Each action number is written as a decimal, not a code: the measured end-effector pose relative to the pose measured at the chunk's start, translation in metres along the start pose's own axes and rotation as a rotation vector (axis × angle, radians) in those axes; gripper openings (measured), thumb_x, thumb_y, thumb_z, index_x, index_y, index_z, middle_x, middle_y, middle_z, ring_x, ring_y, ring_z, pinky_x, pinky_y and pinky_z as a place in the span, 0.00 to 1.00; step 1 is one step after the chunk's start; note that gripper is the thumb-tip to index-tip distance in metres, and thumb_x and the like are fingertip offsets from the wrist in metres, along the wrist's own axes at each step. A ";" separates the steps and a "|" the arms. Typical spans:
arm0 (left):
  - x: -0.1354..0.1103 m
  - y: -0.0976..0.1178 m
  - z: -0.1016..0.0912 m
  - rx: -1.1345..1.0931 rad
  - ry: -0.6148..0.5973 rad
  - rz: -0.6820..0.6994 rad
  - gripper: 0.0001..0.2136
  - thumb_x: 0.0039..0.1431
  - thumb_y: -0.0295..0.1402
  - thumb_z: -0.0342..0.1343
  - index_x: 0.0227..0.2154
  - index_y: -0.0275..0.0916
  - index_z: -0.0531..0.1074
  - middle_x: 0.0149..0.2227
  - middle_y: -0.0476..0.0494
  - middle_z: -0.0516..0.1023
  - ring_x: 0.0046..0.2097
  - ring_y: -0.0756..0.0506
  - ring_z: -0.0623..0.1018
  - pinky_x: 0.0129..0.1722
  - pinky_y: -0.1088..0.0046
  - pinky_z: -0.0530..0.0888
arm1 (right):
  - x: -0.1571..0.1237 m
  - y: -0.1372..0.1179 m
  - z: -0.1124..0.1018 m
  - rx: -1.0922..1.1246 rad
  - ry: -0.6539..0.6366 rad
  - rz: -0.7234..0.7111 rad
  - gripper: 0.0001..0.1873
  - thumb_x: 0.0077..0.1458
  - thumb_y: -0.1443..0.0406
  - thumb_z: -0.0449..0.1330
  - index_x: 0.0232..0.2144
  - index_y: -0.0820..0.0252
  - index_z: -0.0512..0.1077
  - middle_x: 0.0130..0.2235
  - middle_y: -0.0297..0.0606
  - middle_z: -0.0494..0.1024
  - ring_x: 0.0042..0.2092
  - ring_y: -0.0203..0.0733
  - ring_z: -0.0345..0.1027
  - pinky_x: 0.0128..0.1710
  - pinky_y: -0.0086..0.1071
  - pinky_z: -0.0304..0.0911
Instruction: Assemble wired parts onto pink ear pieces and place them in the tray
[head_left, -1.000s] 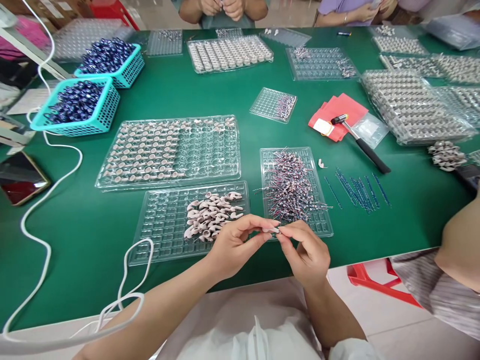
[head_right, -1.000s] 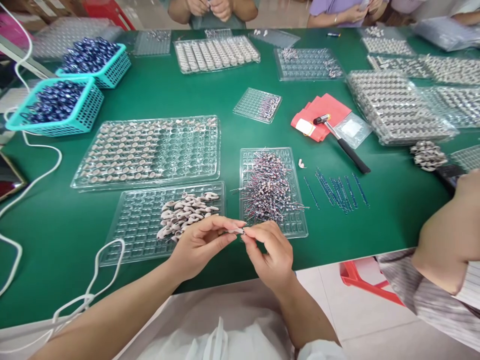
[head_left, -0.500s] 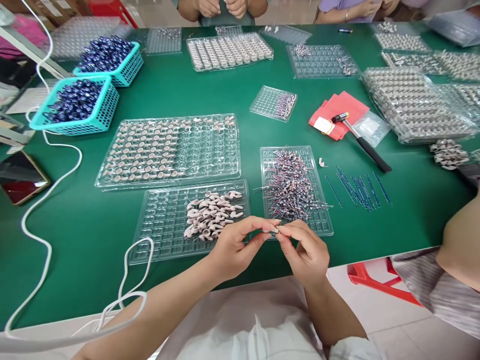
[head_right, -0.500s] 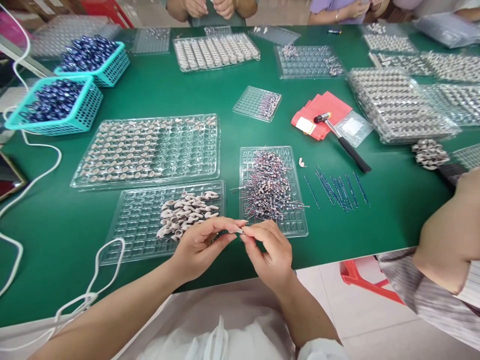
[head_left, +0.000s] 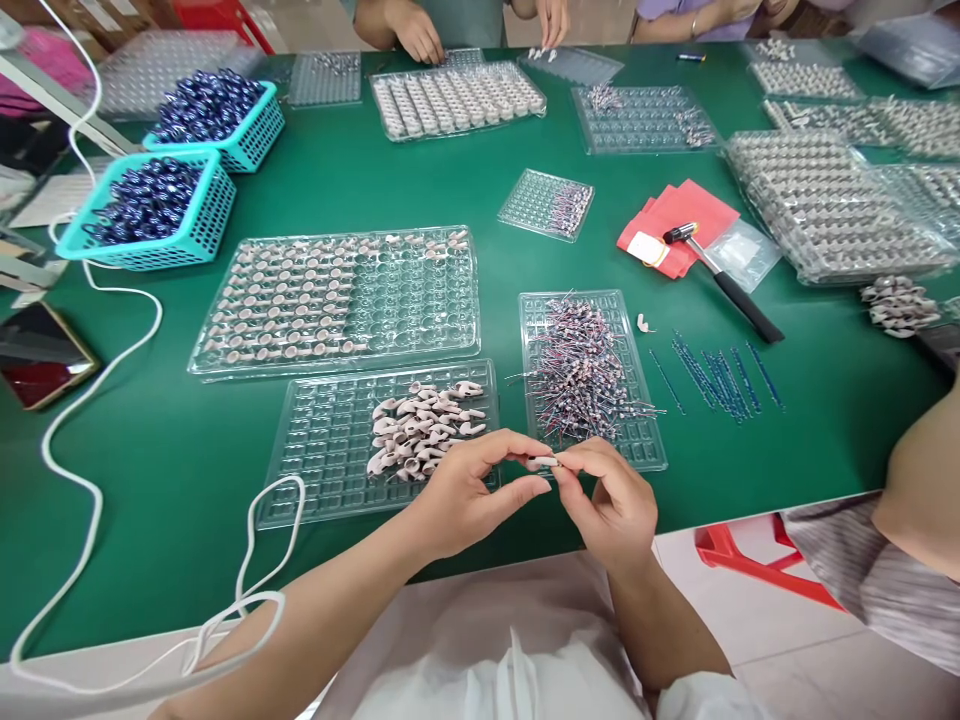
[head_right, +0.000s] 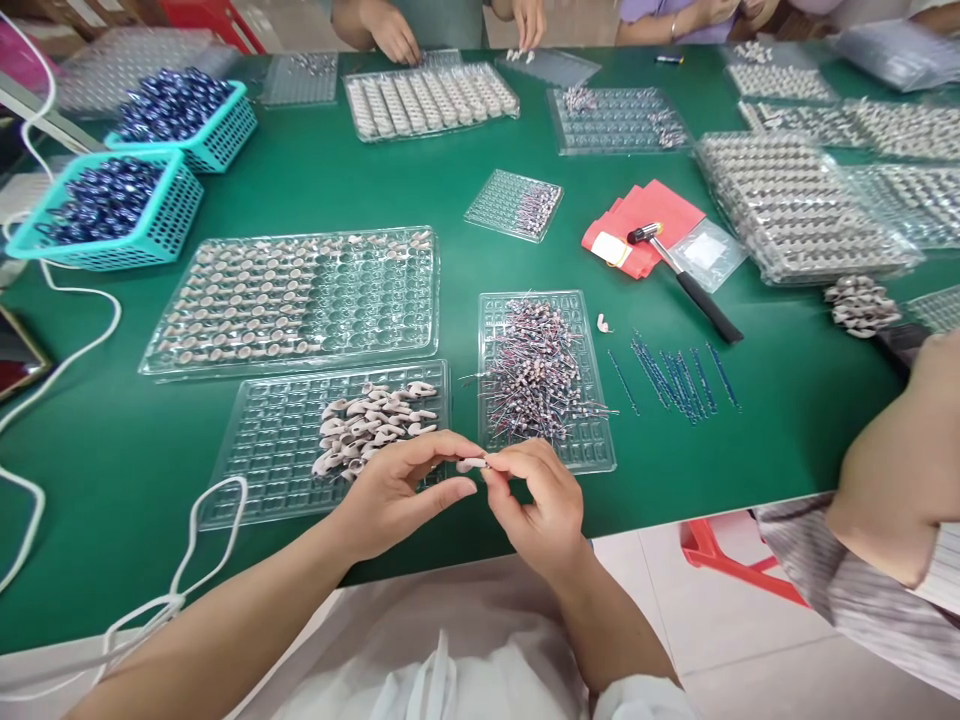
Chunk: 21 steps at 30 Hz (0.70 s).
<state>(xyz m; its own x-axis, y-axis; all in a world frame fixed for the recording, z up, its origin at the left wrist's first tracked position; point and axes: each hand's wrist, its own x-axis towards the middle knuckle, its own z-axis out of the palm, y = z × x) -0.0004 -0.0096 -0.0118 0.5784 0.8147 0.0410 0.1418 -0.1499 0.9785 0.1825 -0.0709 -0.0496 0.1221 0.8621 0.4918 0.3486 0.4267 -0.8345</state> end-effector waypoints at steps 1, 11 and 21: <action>0.000 0.000 0.000 -0.006 0.003 0.006 0.08 0.63 0.31 0.60 0.44 0.38 0.78 0.41 0.42 0.84 0.42 0.46 0.82 0.41 0.72 0.78 | 0.000 0.000 0.000 0.005 -0.009 -0.001 0.21 0.55 0.79 0.62 0.46 0.53 0.75 0.36 0.36 0.80 0.37 0.40 0.73 0.38 0.37 0.70; 0.002 -0.005 0.001 -0.027 0.060 0.158 0.08 0.65 0.25 0.59 0.43 0.39 0.80 0.40 0.42 0.85 0.42 0.46 0.83 0.44 0.71 0.78 | 0.003 -0.001 -0.003 0.118 -0.080 0.039 0.21 0.56 0.79 0.62 0.47 0.52 0.75 0.37 0.35 0.80 0.37 0.39 0.73 0.38 0.37 0.69; 0.003 -0.006 0.004 0.061 0.093 0.350 0.12 0.62 0.19 0.59 0.44 0.39 0.79 0.40 0.40 0.85 0.43 0.45 0.83 0.44 0.68 0.80 | 0.002 -0.003 -0.005 0.118 -0.095 0.065 0.17 0.59 0.78 0.60 0.45 0.54 0.74 0.36 0.36 0.78 0.37 0.38 0.72 0.38 0.36 0.68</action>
<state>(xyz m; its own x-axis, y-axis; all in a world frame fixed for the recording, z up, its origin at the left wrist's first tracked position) 0.0042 -0.0085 -0.0188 0.5251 0.7553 0.3923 -0.0026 -0.4595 0.8882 0.1861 -0.0718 -0.0444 0.0507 0.9086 0.4147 0.2301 0.3934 -0.8901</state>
